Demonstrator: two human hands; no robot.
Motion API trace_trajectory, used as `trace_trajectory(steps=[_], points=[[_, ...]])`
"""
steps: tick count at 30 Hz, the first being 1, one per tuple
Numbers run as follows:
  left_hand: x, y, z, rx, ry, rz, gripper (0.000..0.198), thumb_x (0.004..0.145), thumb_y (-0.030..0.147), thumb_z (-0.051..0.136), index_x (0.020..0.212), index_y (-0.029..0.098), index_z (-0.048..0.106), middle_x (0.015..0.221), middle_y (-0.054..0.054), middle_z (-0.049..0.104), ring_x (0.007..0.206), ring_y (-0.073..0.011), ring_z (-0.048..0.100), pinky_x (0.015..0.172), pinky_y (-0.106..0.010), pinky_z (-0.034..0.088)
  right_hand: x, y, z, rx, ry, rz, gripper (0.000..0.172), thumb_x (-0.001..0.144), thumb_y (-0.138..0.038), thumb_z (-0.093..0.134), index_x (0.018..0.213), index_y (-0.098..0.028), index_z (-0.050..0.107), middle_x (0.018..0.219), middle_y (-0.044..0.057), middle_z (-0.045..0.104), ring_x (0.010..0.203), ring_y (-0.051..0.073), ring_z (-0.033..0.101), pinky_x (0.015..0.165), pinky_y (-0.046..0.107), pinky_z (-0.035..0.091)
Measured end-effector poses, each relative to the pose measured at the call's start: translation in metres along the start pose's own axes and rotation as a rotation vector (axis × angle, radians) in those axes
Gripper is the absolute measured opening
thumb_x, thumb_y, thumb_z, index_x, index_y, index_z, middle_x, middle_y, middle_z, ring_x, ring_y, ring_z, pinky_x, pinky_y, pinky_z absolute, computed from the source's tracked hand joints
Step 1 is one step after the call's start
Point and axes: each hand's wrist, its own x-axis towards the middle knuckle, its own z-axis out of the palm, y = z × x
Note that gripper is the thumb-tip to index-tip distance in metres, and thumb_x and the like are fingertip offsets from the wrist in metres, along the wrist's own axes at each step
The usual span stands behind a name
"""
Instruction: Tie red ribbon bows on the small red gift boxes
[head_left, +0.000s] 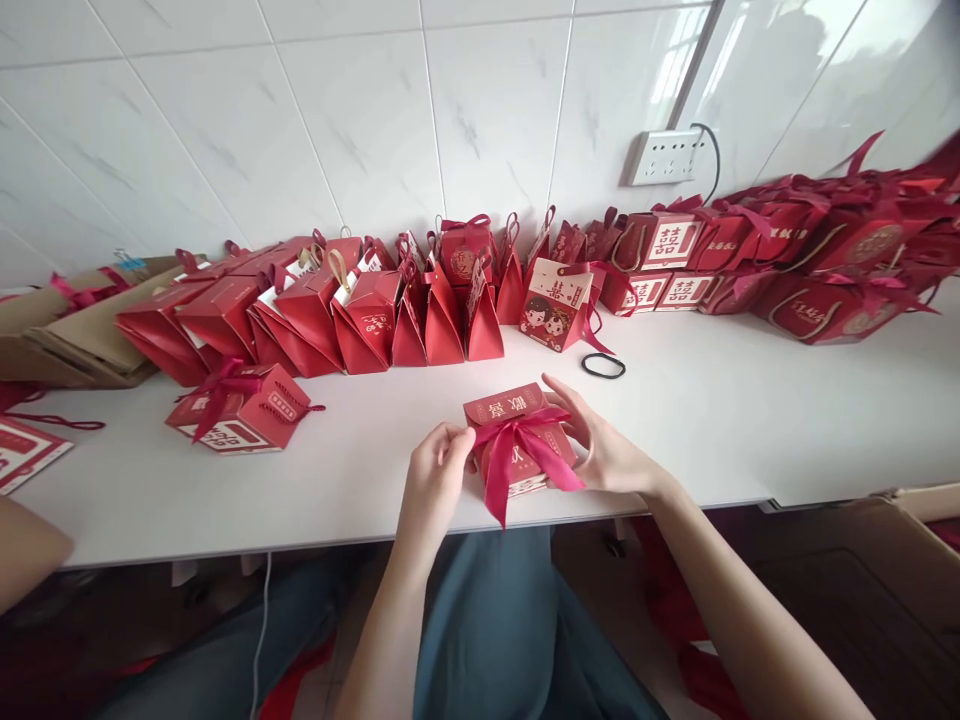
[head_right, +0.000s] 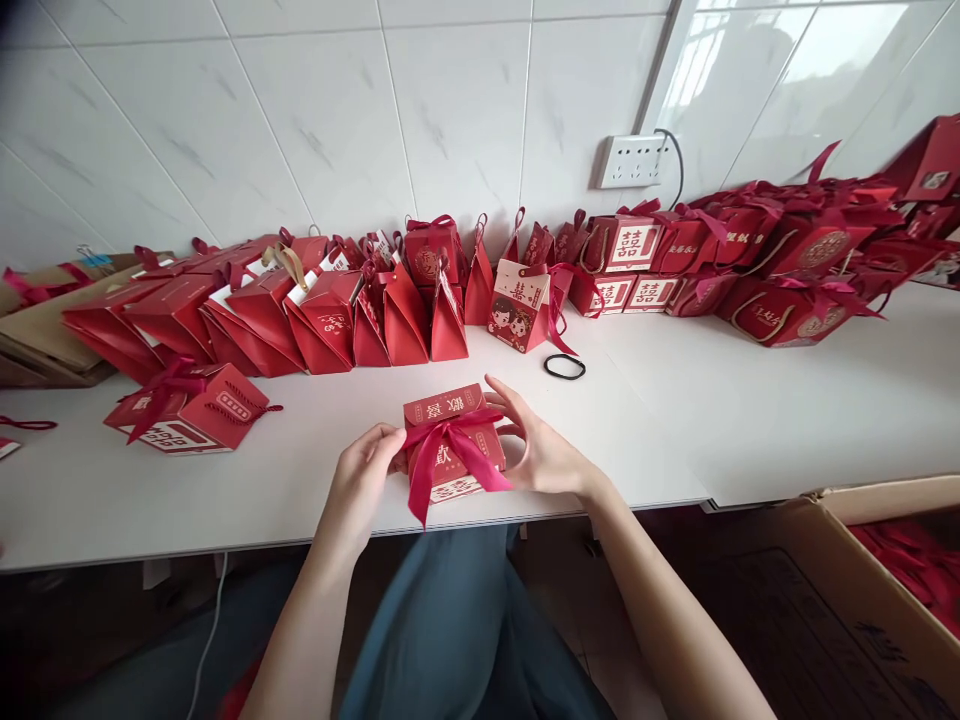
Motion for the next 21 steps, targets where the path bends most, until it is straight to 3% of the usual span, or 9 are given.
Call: trace_trajectory(steps=[4, 9, 14, 17, 19, 21], points=[[-0.025, 0.005, -0.002, -0.251, 0.055, 0.01, 0.019, 0.074, 0.034, 0.065, 0.076, 0.019, 0.055, 0.067, 0.002, 0.057, 0.066, -0.0122, 0.054, 0.068, -0.024, 0.044, -0.023, -0.015, 0.013, -0.113, 0.155, -0.091, 0.109, 0.065, -0.018, 0.079, 0.149, -0.04, 0.013, 0.149, 0.007, 0.034, 0.135, 0.03, 0.039, 0.106, 0.048, 0.042], [-0.052, 0.017, 0.003, -0.252, 0.2, 0.103, 0.012, 0.076, 0.028, 0.066, 0.078, 0.018, 0.06, 0.084, -0.001, 0.061, 0.082, -0.0133, 0.059, 0.071, -0.021, 0.046, -0.047, -0.034, 0.022, -0.117, 0.255, -0.174, 0.107, 0.068, -0.017, 0.079, 0.148, -0.042, 0.014, 0.151, 0.003, 0.032, 0.137, 0.027, 0.036, 0.107, 0.045, 0.043], [-0.061, 0.016, 0.0, -0.21, 0.137, 0.22, 0.008, 0.081, 0.025, 0.064, 0.081, 0.018, 0.06, 0.075, 0.0, 0.06, 0.067, -0.011, 0.06, 0.06, -0.02, 0.049, -0.054, -0.041, 0.023, -0.16, 0.298, -0.243, 0.106, 0.068, -0.012, 0.079, 0.148, -0.041, 0.016, 0.151, 0.002, 0.033, 0.139, 0.027, 0.033, 0.11, 0.047, 0.04], [-0.071, 0.021, 0.005, -0.049, 0.309, 0.387, 0.006, 0.083, 0.016, 0.06, 0.088, 0.019, 0.06, 0.079, 0.0, 0.061, 0.071, -0.0095, 0.061, 0.061, -0.017, 0.051, -0.053, -0.043, 0.024, -0.195, 0.311, -0.275, 0.106, 0.068, -0.009, 0.078, 0.148, -0.041, 0.017, 0.151, 0.003, 0.032, 0.14, 0.028, 0.03, 0.111, 0.05, 0.037], [-0.082, 0.028, 0.014, 0.113, 0.423, 0.606, 0.015, 0.081, 0.007, 0.058, 0.09, 0.018, 0.059, 0.083, 0.0, 0.061, 0.078, -0.01, 0.062, 0.066, -0.018, 0.052, -0.052, -0.042, 0.027, -0.204, 0.325, -0.302, 0.105, 0.068, -0.007, 0.077, 0.148, -0.041, 0.018, 0.151, 0.003, 0.03, 0.14, 0.029, 0.029, 0.111, 0.051, 0.036], [-0.093, 0.037, 0.023, 0.297, 0.354, 0.861, 0.021, 0.076, 0.0, 0.058, 0.089, 0.017, 0.058, 0.084, -0.001, 0.063, 0.081, -0.0113, 0.062, 0.071, -0.023, 0.055, -0.052, -0.041, 0.031, -0.185, 0.343, -0.336, 0.104, 0.069, -0.007, 0.077, 0.148, -0.04, 0.018, 0.152, 0.004, 0.029, 0.14, 0.029, 0.029, 0.11, 0.051, 0.038]])
